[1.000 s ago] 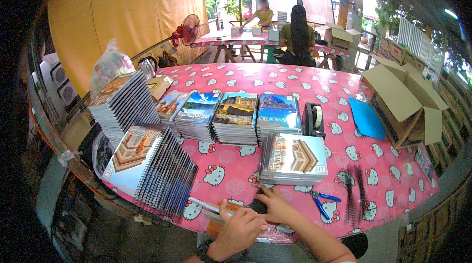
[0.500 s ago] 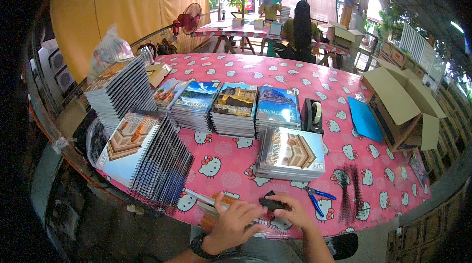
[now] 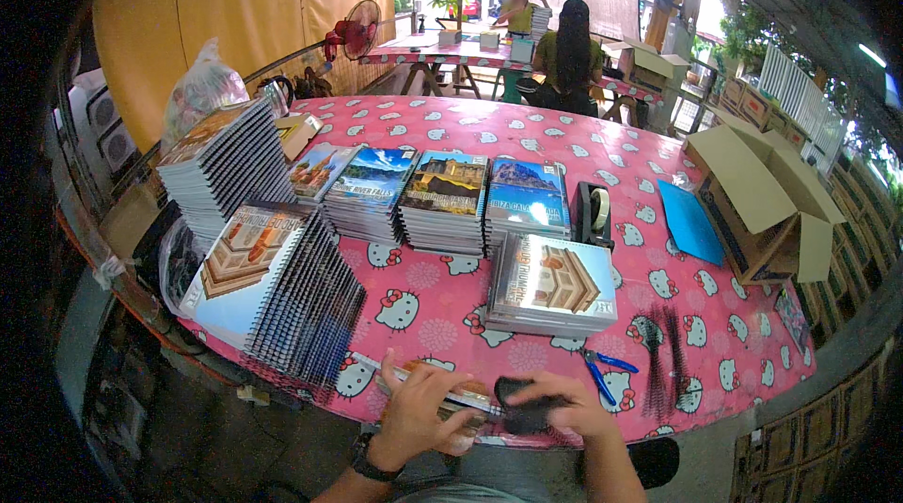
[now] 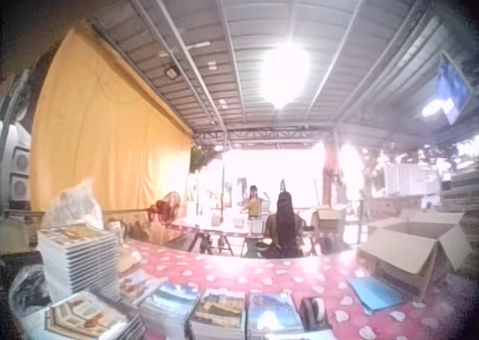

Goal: The person binds notebooks by manually threading spiral wires through the pre-punched holes in a stack of covers and pages on a table. The person handles several spiral-bound books one by one, ensuring the coil is properly inserted and the stack is organized.

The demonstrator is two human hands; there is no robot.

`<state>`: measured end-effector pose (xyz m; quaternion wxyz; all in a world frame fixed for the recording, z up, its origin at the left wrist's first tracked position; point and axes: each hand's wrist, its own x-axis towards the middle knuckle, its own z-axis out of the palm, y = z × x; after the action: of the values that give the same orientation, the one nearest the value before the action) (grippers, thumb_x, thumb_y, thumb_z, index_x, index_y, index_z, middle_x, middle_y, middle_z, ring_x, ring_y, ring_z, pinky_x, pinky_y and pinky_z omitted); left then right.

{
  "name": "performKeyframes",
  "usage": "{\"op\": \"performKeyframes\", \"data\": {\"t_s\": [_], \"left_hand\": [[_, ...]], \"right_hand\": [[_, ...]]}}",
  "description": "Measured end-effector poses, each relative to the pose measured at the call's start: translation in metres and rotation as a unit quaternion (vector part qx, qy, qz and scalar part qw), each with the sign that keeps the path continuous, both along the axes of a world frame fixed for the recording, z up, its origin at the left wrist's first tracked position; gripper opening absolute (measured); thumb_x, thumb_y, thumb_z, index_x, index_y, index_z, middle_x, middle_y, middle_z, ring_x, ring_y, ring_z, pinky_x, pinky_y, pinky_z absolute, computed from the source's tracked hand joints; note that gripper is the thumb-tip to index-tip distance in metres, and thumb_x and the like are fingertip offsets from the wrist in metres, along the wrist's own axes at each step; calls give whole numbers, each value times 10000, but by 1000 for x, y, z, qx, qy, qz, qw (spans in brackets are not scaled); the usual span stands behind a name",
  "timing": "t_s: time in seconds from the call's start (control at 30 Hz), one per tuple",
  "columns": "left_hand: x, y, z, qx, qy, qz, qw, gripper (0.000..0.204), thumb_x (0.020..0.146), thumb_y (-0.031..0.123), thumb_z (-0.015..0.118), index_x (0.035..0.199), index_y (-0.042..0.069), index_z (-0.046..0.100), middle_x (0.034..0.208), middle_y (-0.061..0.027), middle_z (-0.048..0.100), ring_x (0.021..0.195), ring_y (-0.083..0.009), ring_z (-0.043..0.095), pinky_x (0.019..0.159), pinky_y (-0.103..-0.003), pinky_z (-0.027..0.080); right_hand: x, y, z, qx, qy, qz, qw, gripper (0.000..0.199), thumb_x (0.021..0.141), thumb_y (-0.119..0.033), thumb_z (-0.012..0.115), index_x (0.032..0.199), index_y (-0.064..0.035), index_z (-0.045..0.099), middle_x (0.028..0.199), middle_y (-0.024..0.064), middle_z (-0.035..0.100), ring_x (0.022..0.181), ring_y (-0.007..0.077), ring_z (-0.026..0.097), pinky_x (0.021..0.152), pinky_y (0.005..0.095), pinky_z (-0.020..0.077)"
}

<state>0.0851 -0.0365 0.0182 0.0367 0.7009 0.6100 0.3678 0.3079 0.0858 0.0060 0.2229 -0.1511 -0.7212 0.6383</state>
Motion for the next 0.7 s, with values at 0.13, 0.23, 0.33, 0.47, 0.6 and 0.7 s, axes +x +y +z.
{"op": "performKeyframes", "data": {"t_s": [0.13, 0.23, 0.33, 0.47, 0.6, 0.7], "left_hand": [[-2, -1, 0, 27, -31, -4, 999, 530, 684, 342, 734, 1134, 128, 554, 861, 31, 599, 870, -156, 561, 983, -612, 89], [-1, 0, -5, 28, -42, -3, 999, 552, 683, 344, 734, 1152, 124, 542, 845, 31, 601, 852, -155, 566, 986, -613, 98], [-3, 0, -3, 11, -48, -4, 999, 572, 681, 345, 734, 1165, 118, 529, 844, 25, 601, 843, -160, 566, 988, -619, 97], [-3, -1, -2, 6, -43, -6, 999, 610, 676, 349, 738, 1187, 109, 508, 907, -11, 592, 901, -187, 551, 990, -632, 74], [-15, -6, 3, -3, 26, 129, 991, 672, 647, 386, 753, 1195, 87, 503, 1093, -79, 543, 1111, -249, 466, 982, -659, 34], [-40, -9, 1, 98, -120, 176, 972, 1017, 520, 288, 836, 1344, 55, 288, 1326, -157, 384, 1268, -305, 317, 1059, -530, 109]], "right_hand": [[-9, 7, -1, -13, -99, -61, 993, 599, 761, -537, 594, 1042, -11, 643, 1168, 168, 560, 1049, 250, 539, 937, 367, 373], [-10, 6, 16, 58, 6, 31, 998, 511, 784, -468, 607, 1023, -19, 652, 1060, 134, 606, 972, 234, 568, 867, 359, 412], [-18, 18, 20, 99, -86, 3, 991, 512, 787, -477, 599, 1010, -20, 658, 1044, 138, 611, 972, 243, 568, 852, 348, 416], [-26, 8, 35, 47, 24, 54, 997, 474, 815, -447, 574, 993, -16, 661, 1054, 172, 601, 972, 259, 565, 861, 341, 420], [-39, 28, 20, 169, -148, 9, 974, 528, 821, -492, 539, 985, -6, 665, 1118, 187, 583, 1023, 265, 545, 903, 365, 395], [-39, 8, 35, -9, 106, 84, 991, 439, 835, -433, 544, 968, -36, 674, 1088, 178, 594, 991, 278, 548, 883, 364, 406]]}}
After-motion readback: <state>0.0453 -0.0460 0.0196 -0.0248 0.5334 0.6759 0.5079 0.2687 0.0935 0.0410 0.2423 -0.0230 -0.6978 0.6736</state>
